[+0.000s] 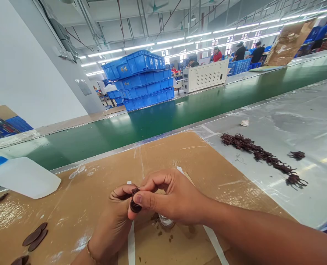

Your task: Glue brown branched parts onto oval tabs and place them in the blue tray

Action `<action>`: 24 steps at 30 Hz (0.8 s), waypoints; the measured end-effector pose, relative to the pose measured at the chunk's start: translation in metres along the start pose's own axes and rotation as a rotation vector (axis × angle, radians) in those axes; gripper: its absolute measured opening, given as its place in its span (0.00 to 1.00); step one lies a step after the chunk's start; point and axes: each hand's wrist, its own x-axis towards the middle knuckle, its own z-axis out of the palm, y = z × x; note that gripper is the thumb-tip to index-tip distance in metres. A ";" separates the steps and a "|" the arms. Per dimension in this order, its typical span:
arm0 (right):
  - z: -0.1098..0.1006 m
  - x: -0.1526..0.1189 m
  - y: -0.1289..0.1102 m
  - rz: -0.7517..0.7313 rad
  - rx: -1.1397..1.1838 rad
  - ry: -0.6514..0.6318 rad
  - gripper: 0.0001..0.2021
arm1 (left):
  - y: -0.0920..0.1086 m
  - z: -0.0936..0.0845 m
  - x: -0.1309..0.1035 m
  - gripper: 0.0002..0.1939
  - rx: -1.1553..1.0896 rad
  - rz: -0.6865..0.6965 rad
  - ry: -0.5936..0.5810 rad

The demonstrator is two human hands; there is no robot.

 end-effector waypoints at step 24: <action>0.000 0.001 0.003 -0.014 0.038 -0.009 0.10 | -0.002 -0.002 0.004 0.14 -0.004 0.000 0.034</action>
